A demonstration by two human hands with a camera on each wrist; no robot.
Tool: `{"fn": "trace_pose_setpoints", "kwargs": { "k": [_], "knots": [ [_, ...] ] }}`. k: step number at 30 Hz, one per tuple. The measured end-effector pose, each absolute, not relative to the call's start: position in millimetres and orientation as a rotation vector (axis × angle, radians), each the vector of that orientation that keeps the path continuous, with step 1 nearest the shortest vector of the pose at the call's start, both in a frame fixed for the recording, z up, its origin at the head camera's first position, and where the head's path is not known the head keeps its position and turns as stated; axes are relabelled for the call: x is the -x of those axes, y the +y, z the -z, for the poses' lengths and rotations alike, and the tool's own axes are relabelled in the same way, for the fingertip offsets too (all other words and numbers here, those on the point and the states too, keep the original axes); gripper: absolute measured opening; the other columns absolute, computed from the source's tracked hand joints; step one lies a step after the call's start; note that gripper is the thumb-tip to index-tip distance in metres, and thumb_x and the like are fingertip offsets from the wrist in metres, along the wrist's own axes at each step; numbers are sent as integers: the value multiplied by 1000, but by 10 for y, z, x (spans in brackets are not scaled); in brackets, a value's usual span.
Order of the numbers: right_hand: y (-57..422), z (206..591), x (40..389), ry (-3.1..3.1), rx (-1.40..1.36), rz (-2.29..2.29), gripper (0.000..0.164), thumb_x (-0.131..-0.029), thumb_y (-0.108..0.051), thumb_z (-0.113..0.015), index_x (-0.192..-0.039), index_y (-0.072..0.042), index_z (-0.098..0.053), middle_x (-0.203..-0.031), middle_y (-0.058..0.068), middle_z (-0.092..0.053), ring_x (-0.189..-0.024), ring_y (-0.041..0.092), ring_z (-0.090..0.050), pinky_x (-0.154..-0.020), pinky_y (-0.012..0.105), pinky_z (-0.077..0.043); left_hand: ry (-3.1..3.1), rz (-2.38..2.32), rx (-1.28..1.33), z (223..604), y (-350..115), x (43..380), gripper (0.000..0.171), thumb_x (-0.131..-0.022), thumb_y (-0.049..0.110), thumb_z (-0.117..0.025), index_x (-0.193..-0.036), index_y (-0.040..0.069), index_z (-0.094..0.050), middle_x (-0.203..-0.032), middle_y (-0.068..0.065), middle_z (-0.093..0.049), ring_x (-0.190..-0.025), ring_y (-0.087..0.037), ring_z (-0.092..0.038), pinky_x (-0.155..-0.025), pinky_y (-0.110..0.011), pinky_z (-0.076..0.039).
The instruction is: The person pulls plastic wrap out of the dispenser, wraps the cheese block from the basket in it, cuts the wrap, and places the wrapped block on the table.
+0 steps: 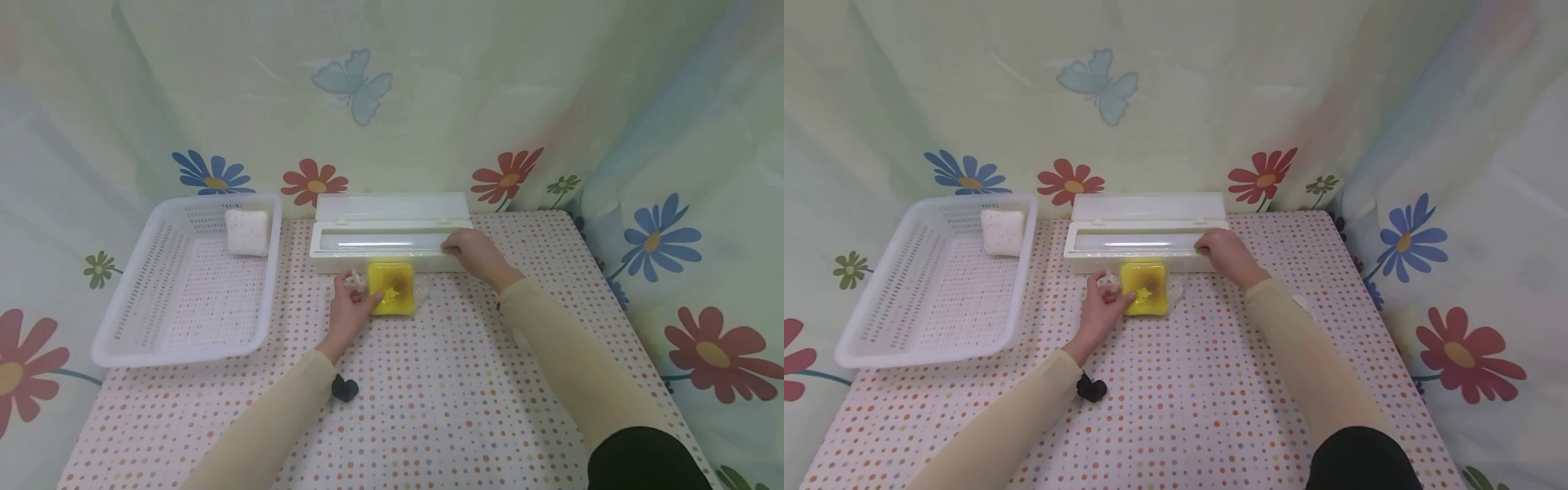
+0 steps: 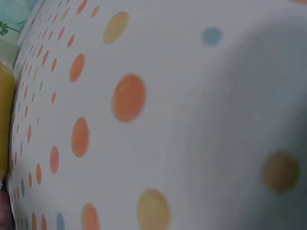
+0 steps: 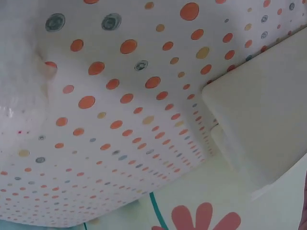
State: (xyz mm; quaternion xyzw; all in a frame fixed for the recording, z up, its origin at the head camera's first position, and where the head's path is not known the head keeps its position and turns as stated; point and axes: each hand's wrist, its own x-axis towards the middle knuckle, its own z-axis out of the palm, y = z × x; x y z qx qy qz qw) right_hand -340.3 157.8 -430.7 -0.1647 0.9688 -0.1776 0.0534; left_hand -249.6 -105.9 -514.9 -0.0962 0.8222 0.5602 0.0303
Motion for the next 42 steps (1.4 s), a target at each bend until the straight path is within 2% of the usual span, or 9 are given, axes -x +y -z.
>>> {"fn": "trace_pose_setpoints", "kwargs": {
  "k": [3,8,11,14,18,24,30,37,42],
  "knots": [
    [1511,4316,3399,2933,543,578,22,-99,-2,-62,-117,-2,-73,-124,17,-72,-123,35,-64,-111,49,-49,2546,-1717,316,5154,-1082,2490,86,-91,35,-78,-156,16,-24,-120,-17,-63,-108,-29,-64,-91,-41,-55],
    [1427,4286,3388,2927,563,566,22,-100,-3,-59,-118,-1,-72,-127,19,-70,-126,37,-62,-112,50,-48,2566,-1693,343,5160,-1107,2513,89,-90,36,-78,-157,19,-23,-108,-12,-63,-91,-22,-57,-77,-31,-47],
    [1415,4276,3379,2935,550,517,23,-102,-3,-57,-120,0,-70,-128,19,-69,-127,37,-61,-113,50,-47,2540,-1693,336,5152,-1115,2527,88,-90,36,-78,-158,22,-24,-115,-13,-63,-99,-24,-60,-83,-33,-51],
    [1434,4294,3386,2938,534,494,23,-103,-5,-55,-121,0,-69,-129,19,-68,-128,37,-60,-113,50,-47,2496,-1725,323,5132,-1119,2535,88,-89,34,-80,-158,24,-26,-128,-18,-60,-112,-30,-62,-94,-42,-55],
    [1469,4323,3408,2937,511,505,23,-104,-5,-55,-122,-1,-68,-130,19,-67,-128,36,-60,-113,50,-47,2485,-1722,297,5109,-1120,2542,86,-89,34,-80,-158,26,-28,-139,-21,-56,-122,-34,-62,-101,-49,-54],
    [1550,4334,3434,2927,445,516,24,-103,-5,-56,-123,-1,-67,-129,19,-67,-125,36,-61,-111,50,-48,2458,-1715,281,5067,-1073,2549,85,-88,32,-80,-158,27,-32,-136,-19,-56,-123,-33,-62,-101,-47,-56],
    [1634,4320,3429,2928,444,548,23,-102,-4,-56,-123,0,-67,-128,20,-68,-125,37,-61,-111,51,-48,2454,-1684,256,5066,-1025,2521,86,-89,34,-78,-158,28,-29,-130,-16,-58,-114,-31,-62,-90,-42,-58],
    [1664,4303,3420,2935,490,536,24,-102,-4,-57,-123,-1,-68,-128,19,-68,-124,37,-61,-110,51,-49,2527,-1692,370,5045,-1050,2480,92,-88,41,-79,-157,15,-24,-146,-16,-51,-125,-31,-59,-102,-46,-55],
    [1666,4282,3428,2920,486,513,26,-103,-5,-57,-125,-2,-68,-131,19,-66,-127,37,-59,-111,52,-48,2655,-1782,505,5019,-1165,2539,91,-88,40,-79,-154,8,-23,-145,-17,-42,-127,-33,-51,-105,-47,-50]
  ]
}}
